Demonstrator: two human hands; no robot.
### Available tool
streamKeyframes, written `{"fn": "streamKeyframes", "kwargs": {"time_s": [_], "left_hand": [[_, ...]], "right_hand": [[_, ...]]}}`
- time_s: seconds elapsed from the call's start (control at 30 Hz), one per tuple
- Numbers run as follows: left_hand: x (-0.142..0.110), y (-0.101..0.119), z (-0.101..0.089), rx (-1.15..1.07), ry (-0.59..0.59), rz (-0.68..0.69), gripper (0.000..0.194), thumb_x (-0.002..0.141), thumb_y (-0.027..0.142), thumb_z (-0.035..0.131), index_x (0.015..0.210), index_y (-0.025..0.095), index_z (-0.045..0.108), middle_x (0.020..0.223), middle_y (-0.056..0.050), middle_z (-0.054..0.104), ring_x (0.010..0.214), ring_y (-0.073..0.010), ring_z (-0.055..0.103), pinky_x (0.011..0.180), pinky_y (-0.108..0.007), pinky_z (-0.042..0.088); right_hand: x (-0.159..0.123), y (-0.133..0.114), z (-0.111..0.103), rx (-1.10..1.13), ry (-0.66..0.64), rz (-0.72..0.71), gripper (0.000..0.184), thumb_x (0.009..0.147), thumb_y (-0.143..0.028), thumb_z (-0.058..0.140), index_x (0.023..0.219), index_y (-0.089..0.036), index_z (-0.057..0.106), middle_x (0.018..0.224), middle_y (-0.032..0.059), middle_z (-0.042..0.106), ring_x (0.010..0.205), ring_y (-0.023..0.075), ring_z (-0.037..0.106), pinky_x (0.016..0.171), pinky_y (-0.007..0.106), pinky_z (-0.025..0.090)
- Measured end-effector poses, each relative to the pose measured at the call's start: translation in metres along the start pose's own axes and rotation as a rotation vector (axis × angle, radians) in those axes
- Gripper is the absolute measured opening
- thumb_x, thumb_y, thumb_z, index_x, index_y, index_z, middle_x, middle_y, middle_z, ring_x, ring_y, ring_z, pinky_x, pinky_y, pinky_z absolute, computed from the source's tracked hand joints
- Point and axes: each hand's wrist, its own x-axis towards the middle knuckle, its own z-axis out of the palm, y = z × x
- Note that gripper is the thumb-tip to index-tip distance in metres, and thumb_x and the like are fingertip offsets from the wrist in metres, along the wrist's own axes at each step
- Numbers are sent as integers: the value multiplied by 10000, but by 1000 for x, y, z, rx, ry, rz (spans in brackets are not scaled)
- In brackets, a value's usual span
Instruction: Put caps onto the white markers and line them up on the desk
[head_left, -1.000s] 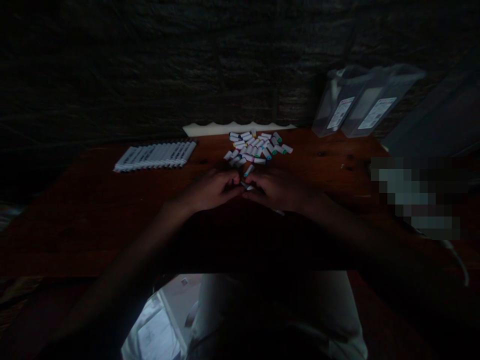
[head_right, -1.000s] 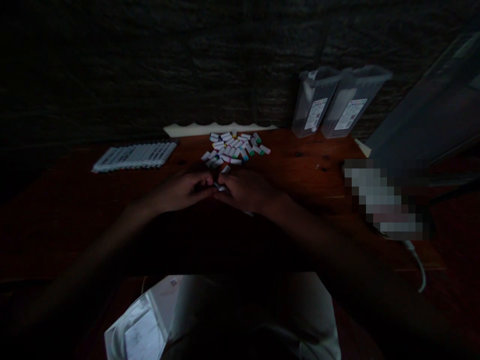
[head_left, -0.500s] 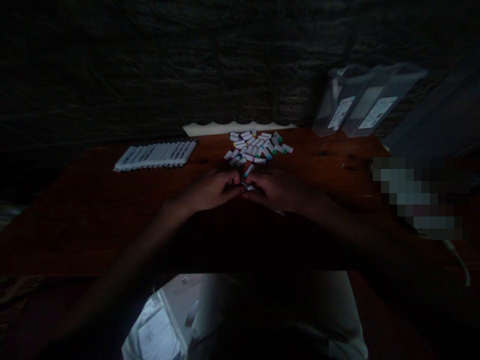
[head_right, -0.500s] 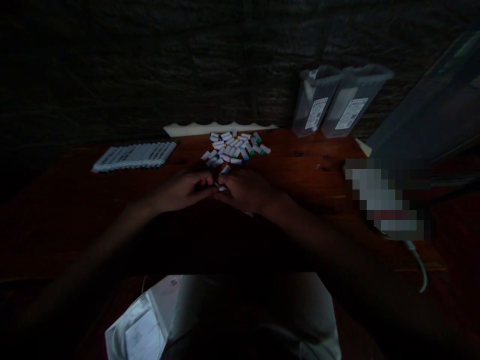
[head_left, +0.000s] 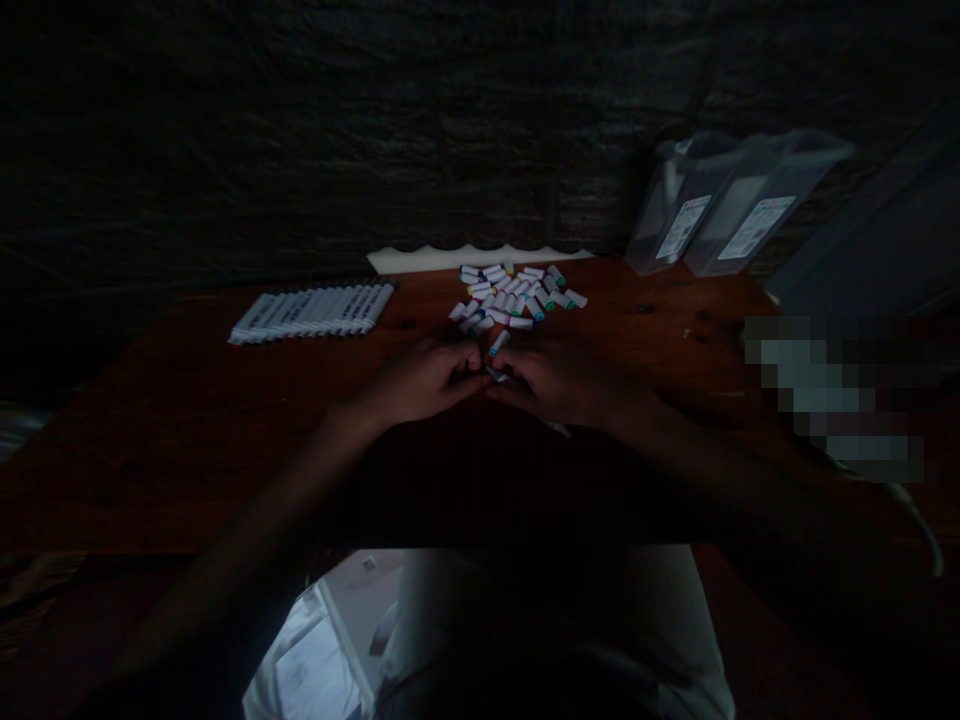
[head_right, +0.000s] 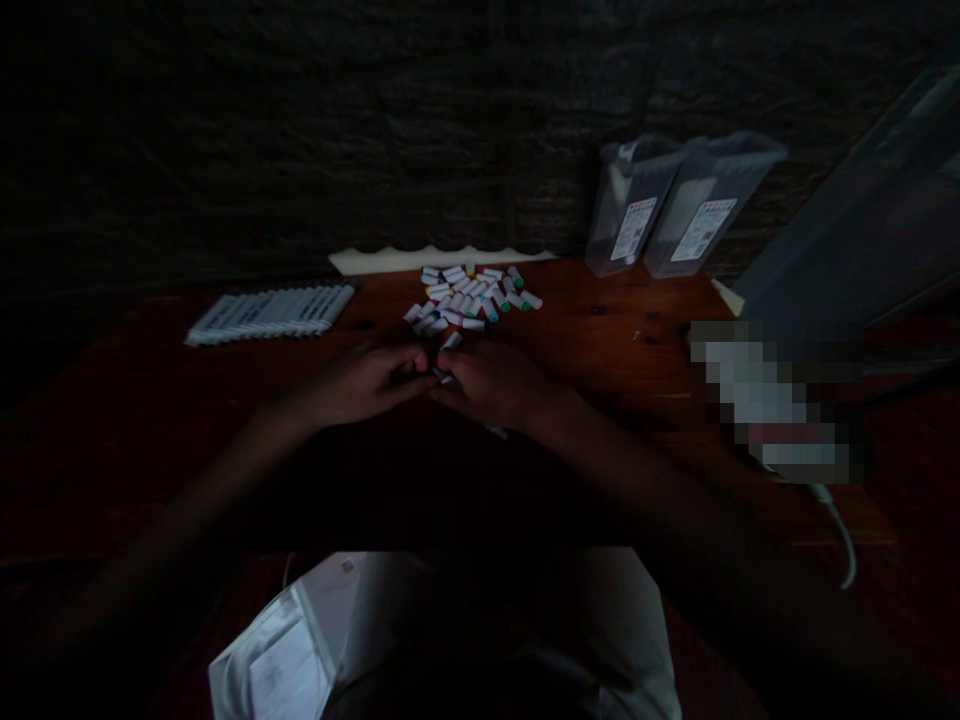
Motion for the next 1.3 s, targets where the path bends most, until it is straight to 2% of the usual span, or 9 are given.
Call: {"fn": "streamKeyframes", "kwargs": {"time_s": [0.6, 1.03, 1.3], "left_hand": [[0, -4, 3, -19, -4, 0, 168, 883, 335, 549, 865, 177, 606, 795, -20, 608, 701, -149, 543, 629, -264, 372], [0, -3, 2, -16, 0, 15, 175, 892, 331, 532, 855, 175, 603, 797, -20, 610, 703, -140, 541, 626, -260, 371], [1, -3, 1, 3, -7, 12, 171, 885, 327, 538, 886, 175, 615, 811, -32, 616, 729, -162, 553, 641, -284, 389]], "right_hand": [[0, 0, 1, 7, 22, -13, 232, 914, -360, 563, 1011, -154, 609, 1008, 109, 650, 926, 214, 564, 788, 325, 390], [-1, -1, 0, -7, 6, 6, 243, 916, -364, 566, 1022, -149, 604, 1023, 107, 652, 960, 209, 570, 813, 317, 395], [0, 1, 1, -19, 9, -4, 267, 920, -384, 548, 1040, -154, 608, 1047, 109, 654, 965, 215, 571, 823, 323, 401]]}}
